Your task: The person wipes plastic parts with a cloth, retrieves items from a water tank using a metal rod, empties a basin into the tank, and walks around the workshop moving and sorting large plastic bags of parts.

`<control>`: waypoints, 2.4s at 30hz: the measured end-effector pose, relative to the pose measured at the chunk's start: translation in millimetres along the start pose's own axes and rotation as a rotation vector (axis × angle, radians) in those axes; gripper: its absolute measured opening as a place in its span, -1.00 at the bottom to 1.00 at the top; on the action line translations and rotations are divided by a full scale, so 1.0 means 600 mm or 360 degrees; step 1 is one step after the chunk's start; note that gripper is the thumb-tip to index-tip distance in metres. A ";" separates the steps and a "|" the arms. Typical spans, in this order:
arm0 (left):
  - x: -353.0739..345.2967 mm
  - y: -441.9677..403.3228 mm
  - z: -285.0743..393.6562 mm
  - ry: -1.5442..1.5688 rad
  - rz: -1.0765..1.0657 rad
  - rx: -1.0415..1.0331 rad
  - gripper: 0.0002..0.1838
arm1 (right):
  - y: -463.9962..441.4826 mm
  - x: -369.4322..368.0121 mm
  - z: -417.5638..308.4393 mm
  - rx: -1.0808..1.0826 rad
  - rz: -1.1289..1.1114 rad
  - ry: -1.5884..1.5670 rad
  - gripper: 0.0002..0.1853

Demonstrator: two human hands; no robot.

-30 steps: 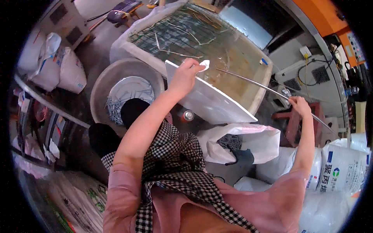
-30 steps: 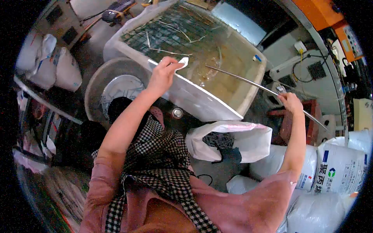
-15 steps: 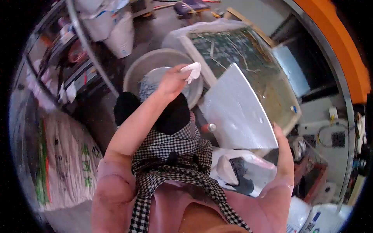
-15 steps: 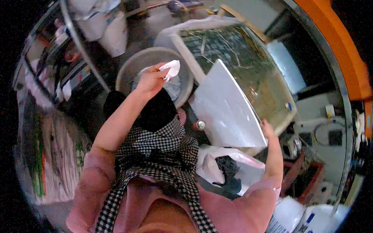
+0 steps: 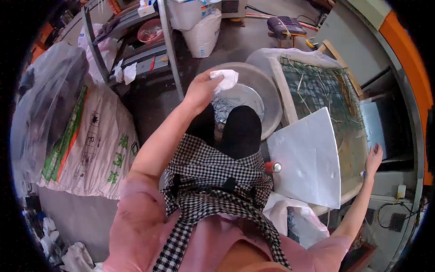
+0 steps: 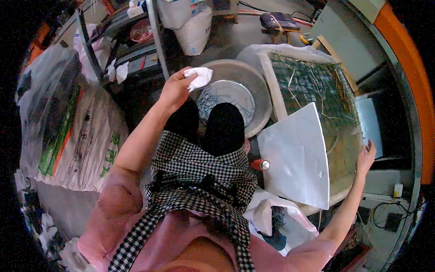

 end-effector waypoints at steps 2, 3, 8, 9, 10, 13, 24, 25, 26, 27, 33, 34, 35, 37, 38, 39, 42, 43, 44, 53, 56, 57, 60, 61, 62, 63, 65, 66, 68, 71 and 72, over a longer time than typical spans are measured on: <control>0.000 0.016 0.005 0.0539 0.0074 0.0107 -0.78 | 0.007 -0.008 -0.150 0.0128 -0.0056 -0.0378 -0.68; 0.004 0.022 0.005 0.0640 -0.0018 0.0105 -0.74 | 0.024 -0.019 -0.236 0.0161 -0.0126 -0.0437 -0.69; 0.030 0.066 0.029 0.0852 -0.0078 0.0042 -0.70 | 0.208 -0.164 -0.620 0.0444 -0.1407 -0.1396 -0.70; 0.037 0.077 0.039 0.0883 -0.0064 0.0008 -0.70 | 0.245 -0.184 -0.668 0.0470 -0.1541 -0.1414 -0.71; 0.043 0.084 0.045 0.0912 -0.0045 -0.0025 -0.69 | 0.277 -0.195 -0.711 0.0443 -0.1692 -0.1486 -0.71; 0.085 0.106 0.039 0.0962 0.0069 -0.0050 -0.70 | 0.354 -0.211 -0.817 0.0548 -0.1803 -0.1862 -0.74; 0.204 0.199 0.020 0.1049 0.0551 -0.0117 -0.63 | 0.476 -0.245 -0.967 0.1000 -0.1522 -0.1670 -0.79; 0.216 0.204 0.017 0.1040 0.0565 -0.0134 -0.65 | 0.484 -0.253 -0.974 0.1011 -0.1553 -0.1711 -0.81; 0.229 0.211 0.016 0.1035 0.0593 -0.0152 -0.65 | 0.493 -0.263 -0.982 0.1030 -0.1578 -0.1722 -0.81; 0.242 0.219 0.013 0.0989 0.0683 -0.0140 -0.66 | 0.496 -0.266 -0.990 0.1039 -0.1518 -0.1755 -0.83; 0.291 0.259 0.011 0.0388 0.0939 -0.0175 -0.65 | 0.516 -0.293 -1.020 0.0895 -0.1692 -0.1845 -0.85; 0.294 0.261 0.025 0.0066 0.0866 -0.0329 -0.62 | 0.518 -0.303 -1.024 0.0848 -0.1766 -0.1886 -0.85; 0.292 0.262 0.039 -0.0258 0.0782 -0.0481 -0.57 | 0.525 -0.317 -1.026 0.0919 -0.1851 -0.1796 -0.89; 0.277 0.263 0.060 -0.0502 0.0689 -0.0808 -0.57 | 0.529 -0.324 -1.030 0.0926 -0.1895 -0.1790 -0.89; 0.284 0.263 0.054 -0.0500 0.0692 -0.0804 -0.57 | 0.532 -0.326 -1.032 0.0937 -0.1928 -0.1789 -0.89; 0.294 0.263 0.044 -0.0746 0.0735 -0.0724 -0.65 | 0.533 -0.327 -1.033 0.0935 -0.1932 -0.1785 -0.89; 0.317 0.258 0.032 -0.0884 0.0827 -0.0691 -0.81 | 0.537 -0.333 -1.036 0.0888 -0.2011 -0.1730 -0.88; 0.325 0.257 0.033 -0.0782 0.0877 -0.0745 -0.87 | 0.532 -0.328 -1.037 0.0971 -0.1888 -0.1649 -0.88; 0.330 0.254 0.033 -0.0778 0.0875 -0.0742 -0.87 | 0.528 -0.322 -1.038 0.1051 -0.1764 -0.1567 -0.88; 0.390 0.251 0.046 0.0154 0.1048 -0.0336 -0.89 | 0.522 -0.347 -1.048 0.1211 -0.2105 -0.1256 -0.84; 0.404 0.248 0.058 0.0008 0.1008 -0.0260 -0.89 | 0.526 -0.377 -1.053 0.1245 -0.2118 -0.1447 -0.86; 0.402 0.238 0.058 0.0251 0.0903 -0.0302 -0.93 | 0.526 -0.380 -1.054 0.1243 -0.2121 -0.1450 -0.86; 0.405 0.232 0.063 0.0409 0.0694 -0.0086 -0.93 | 0.515 -0.394 -1.055 0.1073 -0.2019 -0.1566 -0.86; 0.413 0.235 0.067 0.0336 0.0752 -0.0079 -0.89 | 0.504 -0.403 -1.050 0.0990 -0.1902 -0.1582 -0.84; 0.436 0.235 0.054 0.0332 0.0755 -0.0074 -0.89 | 0.493 -0.411 -1.042 0.0904 -0.1785 -0.1594 -0.83; 0.476 0.232 0.043 -0.0723 0.0677 0.0001 -0.87 | 0.492 -0.421 -1.037 0.0856 -0.1868 -0.1609 -0.84; 0.484 0.236 0.058 -0.2351 0.0765 0.0077 -0.80 | 0.488 -0.437 -1.024 0.0815 -0.1885 -0.1589 -0.85; 0.501 0.231 0.032 -0.2330 0.0639 0.0287 -0.78 | 0.486 -0.444 -1.022 0.0779 -0.1897 -0.1576 -0.86; 0.587 0.221 -0.041 -0.2242 0.0428 0.0483 -0.77 | 0.481 -0.444 -1.013 0.0752 -0.1860 -0.1589 -0.86; 0.641 0.179 -0.041 -0.2227 0.0461 0.0505 -0.77 | 0.459 -0.466 -1.001 0.0624 -0.1734 -0.1666 -0.84; 0.661 0.166 -0.051 -0.2229 0.0456 0.0513 -0.77 | 0.451 -0.476 -0.988 0.0522 -0.1673 -0.1714 -0.83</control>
Point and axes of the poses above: each hand's wrist, its own y-axis away from the middle knuckle, its own x-axis out of the back of the hand, z = x × y, the point moved 7 cm from there along -y, towards the middle knuckle, and after that the axes turned 7 degrees about -x, right-handed, at the moved point
